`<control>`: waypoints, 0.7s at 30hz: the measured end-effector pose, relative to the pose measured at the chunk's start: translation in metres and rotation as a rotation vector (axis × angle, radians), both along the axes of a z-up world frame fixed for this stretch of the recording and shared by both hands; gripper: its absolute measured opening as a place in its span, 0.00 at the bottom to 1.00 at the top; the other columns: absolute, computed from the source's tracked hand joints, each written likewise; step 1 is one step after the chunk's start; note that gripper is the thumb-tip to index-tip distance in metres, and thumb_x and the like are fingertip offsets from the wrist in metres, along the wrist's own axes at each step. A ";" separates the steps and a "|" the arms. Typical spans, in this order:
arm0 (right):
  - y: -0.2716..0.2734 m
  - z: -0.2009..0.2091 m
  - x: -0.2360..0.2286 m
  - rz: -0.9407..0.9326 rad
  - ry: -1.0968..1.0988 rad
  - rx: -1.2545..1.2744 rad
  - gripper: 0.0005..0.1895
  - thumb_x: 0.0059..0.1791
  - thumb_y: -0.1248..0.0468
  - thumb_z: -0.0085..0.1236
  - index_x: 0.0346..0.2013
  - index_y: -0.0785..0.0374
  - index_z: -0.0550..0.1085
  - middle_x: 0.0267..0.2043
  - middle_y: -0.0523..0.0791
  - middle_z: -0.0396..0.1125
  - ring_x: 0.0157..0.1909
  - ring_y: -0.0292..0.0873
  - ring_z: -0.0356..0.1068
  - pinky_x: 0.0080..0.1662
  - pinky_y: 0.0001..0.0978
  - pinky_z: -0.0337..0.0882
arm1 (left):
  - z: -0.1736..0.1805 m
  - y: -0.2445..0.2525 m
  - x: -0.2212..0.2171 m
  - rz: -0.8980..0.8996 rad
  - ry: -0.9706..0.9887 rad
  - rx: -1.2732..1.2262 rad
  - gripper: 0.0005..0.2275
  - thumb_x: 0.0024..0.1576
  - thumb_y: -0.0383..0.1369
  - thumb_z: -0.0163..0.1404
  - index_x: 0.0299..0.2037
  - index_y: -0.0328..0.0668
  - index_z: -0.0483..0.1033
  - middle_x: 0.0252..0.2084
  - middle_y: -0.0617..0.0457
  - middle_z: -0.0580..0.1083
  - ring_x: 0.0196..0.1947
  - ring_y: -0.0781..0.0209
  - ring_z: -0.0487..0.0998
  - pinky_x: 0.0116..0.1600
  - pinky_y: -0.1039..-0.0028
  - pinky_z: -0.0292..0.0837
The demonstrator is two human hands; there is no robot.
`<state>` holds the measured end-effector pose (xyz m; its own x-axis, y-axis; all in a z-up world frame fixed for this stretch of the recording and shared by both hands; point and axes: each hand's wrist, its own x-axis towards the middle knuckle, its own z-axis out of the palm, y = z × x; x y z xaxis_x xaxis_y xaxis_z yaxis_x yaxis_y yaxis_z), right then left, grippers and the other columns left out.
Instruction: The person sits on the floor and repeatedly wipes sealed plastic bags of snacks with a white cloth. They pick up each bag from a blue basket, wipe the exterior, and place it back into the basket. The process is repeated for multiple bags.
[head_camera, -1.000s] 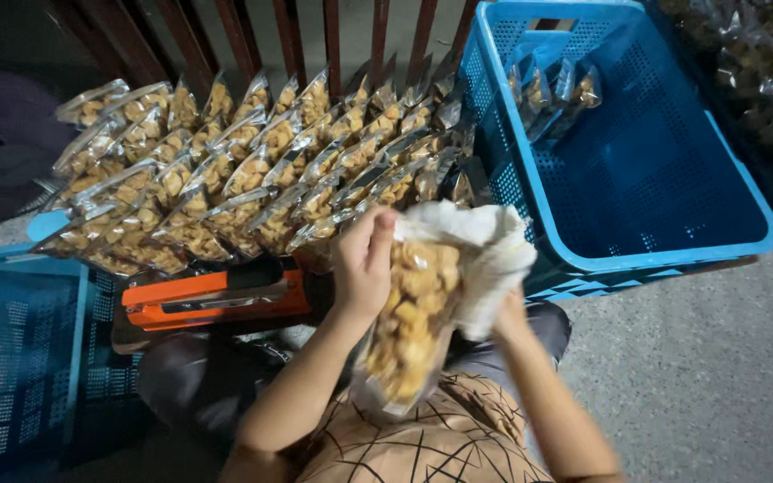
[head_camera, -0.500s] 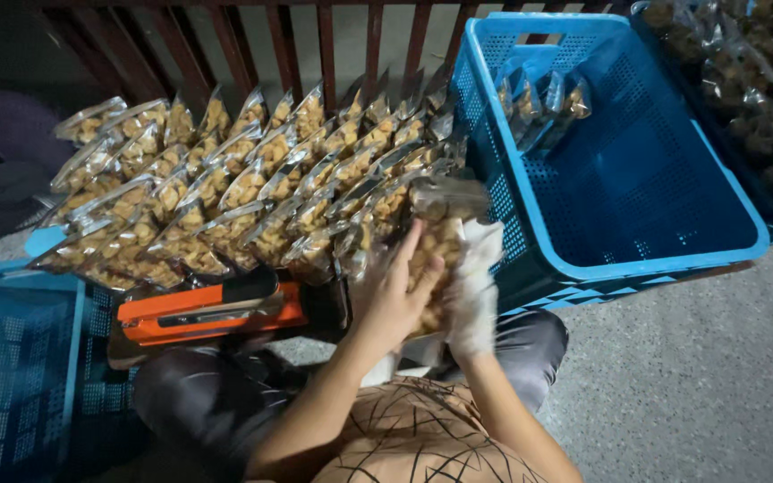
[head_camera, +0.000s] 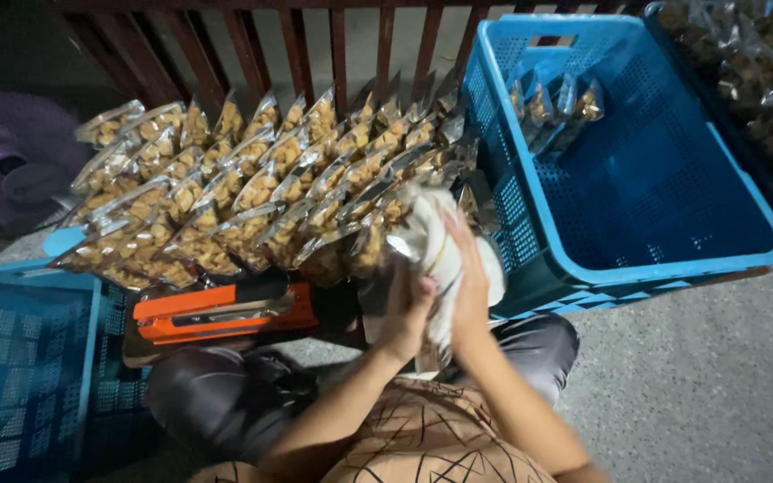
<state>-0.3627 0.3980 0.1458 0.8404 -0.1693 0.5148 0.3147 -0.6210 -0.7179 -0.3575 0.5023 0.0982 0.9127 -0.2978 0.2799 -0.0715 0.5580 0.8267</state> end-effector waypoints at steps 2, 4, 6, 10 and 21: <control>0.019 -0.012 -0.020 -0.012 -0.006 0.018 0.42 0.52 0.49 0.57 0.75 0.62 0.55 0.78 0.57 0.54 0.79 0.58 0.55 0.75 0.43 0.55 | 0.000 0.003 0.016 0.064 0.063 -0.073 0.33 0.62 0.55 0.48 0.68 0.38 0.57 0.63 0.47 0.65 0.62 0.58 0.67 0.67 0.66 0.63; 0.026 -0.024 -0.038 -0.010 0.011 -0.022 0.47 0.50 0.52 0.59 0.77 0.64 0.50 0.78 0.58 0.52 0.78 0.58 0.55 0.74 0.42 0.56 | -0.003 0.014 0.030 0.143 0.138 -0.135 0.30 0.66 0.54 0.48 0.64 0.35 0.61 0.60 0.46 0.65 0.60 0.57 0.67 0.65 0.65 0.64; 0.029 -0.037 -0.049 0.013 0.040 -0.125 0.50 0.46 0.57 0.61 0.77 0.67 0.49 0.78 0.59 0.51 0.77 0.60 0.55 0.73 0.42 0.56 | -0.008 0.026 0.048 0.240 0.208 -0.192 0.27 0.72 0.53 0.47 0.60 0.29 0.64 0.53 0.45 0.65 0.56 0.55 0.67 0.63 0.64 0.65; 0.017 -0.056 -0.040 0.204 0.234 0.412 0.48 0.39 0.63 0.66 0.70 0.71 0.54 0.67 0.58 0.58 0.64 0.55 0.61 0.60 0.43 0.64 | -0.008 0.033 0.064 0.172 0.290 -0.398 0.26 0.63 0.55 0.42 0.59 0.40 0.67 0.56 0.50 0.71 0.56 0.57 0.73 0.61 0.66 0.69; -0.038 -0.083 -0.069 0.273 -0.024 -0.315 0.31 0.50 0.65 0.46 0.68 0.72 0.64 0.72 0.62 0.58 0.73 0.73 0.51 0.68 0.54 0.52 | -0.030 0.008 0.047 0.174 0.472 0.159 0.36 0.63 0.62 0.42 0.71 0.44 0.51 0.62 0.56 0.71 0.53 0.77 0.76 0.51 0.85 0.74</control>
<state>-0.4316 0.3598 0.0629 0.8199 0.2270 0.5255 0.5122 -0.7009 -0.4964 -0.3107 0.5100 0.0685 0.9683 -0.1355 -0.2100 0.2486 0.4359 0.8650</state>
